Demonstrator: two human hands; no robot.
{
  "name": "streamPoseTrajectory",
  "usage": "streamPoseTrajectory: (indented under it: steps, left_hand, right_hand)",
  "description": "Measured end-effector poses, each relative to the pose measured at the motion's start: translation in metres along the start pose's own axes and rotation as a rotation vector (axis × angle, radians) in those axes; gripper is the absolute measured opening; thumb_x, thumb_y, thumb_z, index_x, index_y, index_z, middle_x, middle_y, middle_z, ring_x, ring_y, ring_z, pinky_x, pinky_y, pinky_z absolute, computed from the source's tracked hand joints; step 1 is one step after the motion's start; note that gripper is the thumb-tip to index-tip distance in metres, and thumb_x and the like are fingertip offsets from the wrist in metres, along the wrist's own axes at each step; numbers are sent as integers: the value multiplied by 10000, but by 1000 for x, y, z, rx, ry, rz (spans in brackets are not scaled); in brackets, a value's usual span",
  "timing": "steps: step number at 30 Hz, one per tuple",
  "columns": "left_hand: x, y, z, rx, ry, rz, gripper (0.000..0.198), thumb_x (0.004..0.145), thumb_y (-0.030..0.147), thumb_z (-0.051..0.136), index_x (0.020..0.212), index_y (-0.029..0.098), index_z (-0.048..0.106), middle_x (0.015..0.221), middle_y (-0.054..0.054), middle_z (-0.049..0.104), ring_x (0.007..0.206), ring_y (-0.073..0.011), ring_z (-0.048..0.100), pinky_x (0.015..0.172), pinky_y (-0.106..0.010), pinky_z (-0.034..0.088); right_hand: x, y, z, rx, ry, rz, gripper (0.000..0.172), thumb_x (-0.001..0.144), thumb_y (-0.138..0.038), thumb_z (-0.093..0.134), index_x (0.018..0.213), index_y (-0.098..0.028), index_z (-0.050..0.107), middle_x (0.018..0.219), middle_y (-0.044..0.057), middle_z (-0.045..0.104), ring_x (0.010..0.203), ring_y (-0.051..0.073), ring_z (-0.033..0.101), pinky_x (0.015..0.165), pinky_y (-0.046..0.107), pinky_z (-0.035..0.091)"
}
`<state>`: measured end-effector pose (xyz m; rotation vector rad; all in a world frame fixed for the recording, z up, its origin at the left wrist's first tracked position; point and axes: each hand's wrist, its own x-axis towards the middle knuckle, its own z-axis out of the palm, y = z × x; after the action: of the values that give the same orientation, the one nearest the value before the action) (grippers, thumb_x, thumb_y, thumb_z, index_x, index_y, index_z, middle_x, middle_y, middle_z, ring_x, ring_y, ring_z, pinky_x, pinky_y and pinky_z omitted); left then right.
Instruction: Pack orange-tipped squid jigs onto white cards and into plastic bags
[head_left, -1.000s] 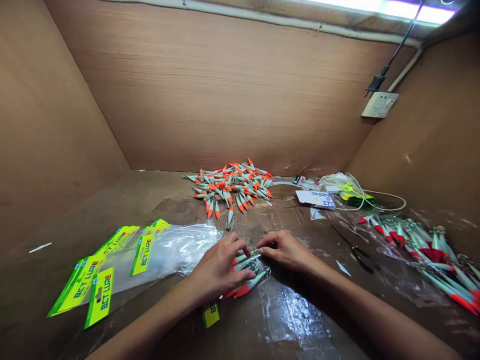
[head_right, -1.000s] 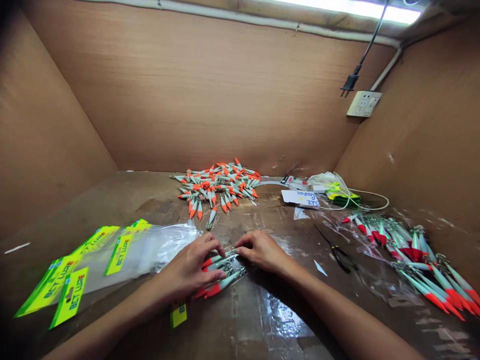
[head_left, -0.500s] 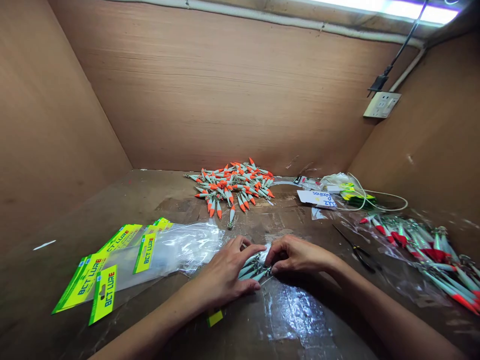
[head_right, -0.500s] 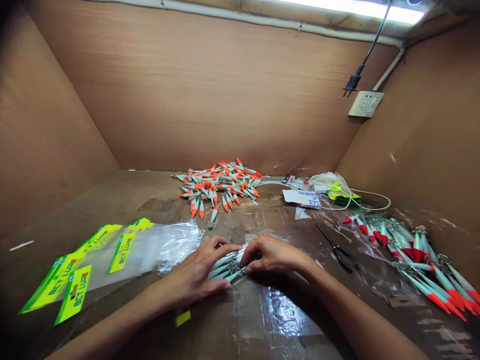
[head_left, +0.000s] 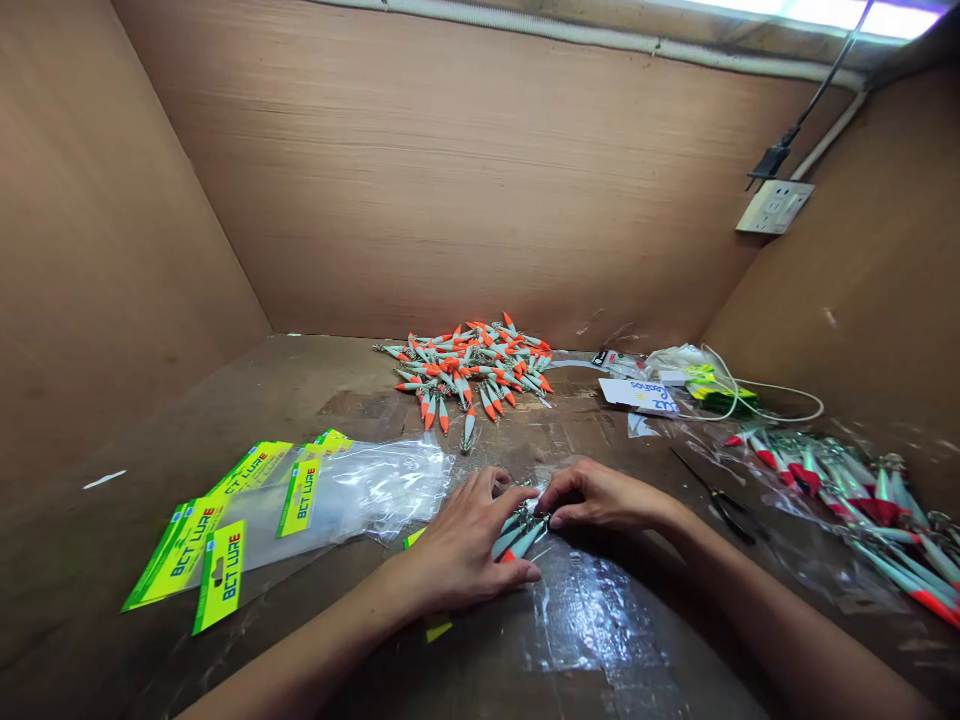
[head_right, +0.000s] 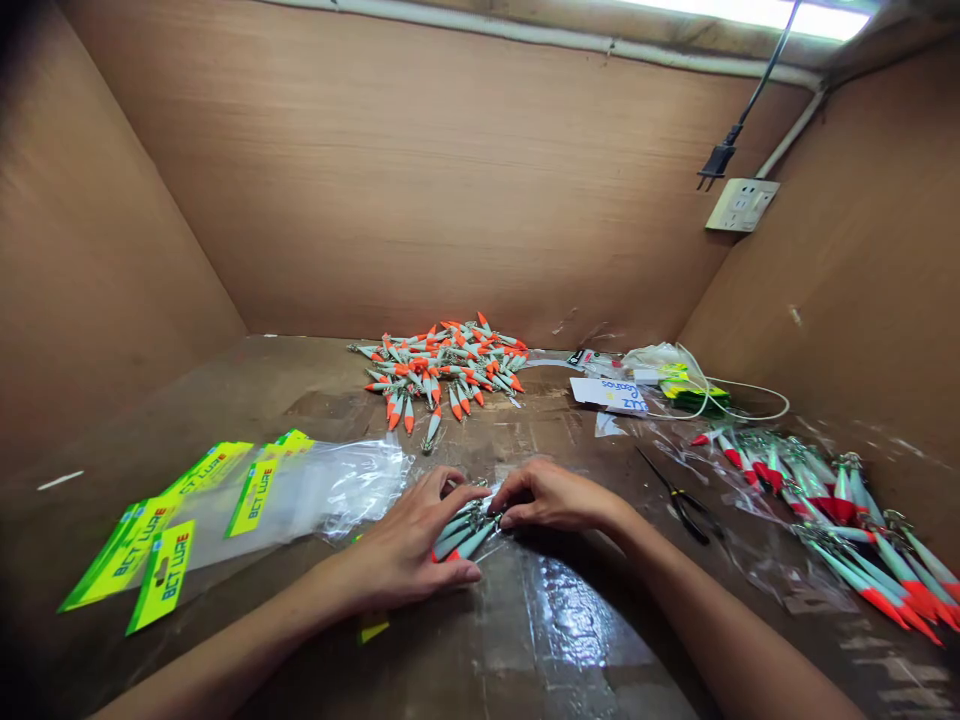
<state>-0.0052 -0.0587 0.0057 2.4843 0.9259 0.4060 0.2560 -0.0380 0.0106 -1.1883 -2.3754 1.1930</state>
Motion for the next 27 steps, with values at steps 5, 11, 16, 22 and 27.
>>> streamPoseTrajectory:
  steps: [5,11,16,22,27]
  left_hand:
    - [2,-4,9,-46,66,-6,720,777,485,749,1405,335,430,1364,-101,384,1240,-314,456,1047,-479,428]
    - [1,-6,15,-80,93,-30,728,791,511,733,1419,338,408,1403,-107,367,1289,-328,428,1075,-511,395]
    - [1,-4,3,-91,132,-20,602,881,477,643,1409,300,413,1393,-112,420,1300,-298,439,1076,-474,395]
    - [2,-20,-22,-26,130,-156,223,890,372,616,1073,247,591,1007,-32,644,896,-215,613,775,-319,481]
    - [0,-27,-21,36,76,-183,190,856,344,638,1022,251,636,960,-18,667,891,-215,615,741,-291,449]
  right_hand:
    - [2,1,7,-1,31,11,240,805,-355,749,981,-193,759,897,5,753,803,180,661,739,245,460]
    - [3,-5,22,-5,41,-84,226,821,-397,742,898,-187,779,842,16,729,788,167,646,736,235,458]
    - [-2,-13,16,-26,-44,-137,226,889,-369,657,970,-202,786,855,23,727,821,173,644,775,247,463]
    - [2,-4,10,-4,217,74,225,884,-345,626,953,-170,750,848,22,738,759,169,643,682,237,450]
    - [10,-3,22,-27,294,75,214,869,-334,641,975,-177,741,874,26,739,778,171,640,690,239,439]
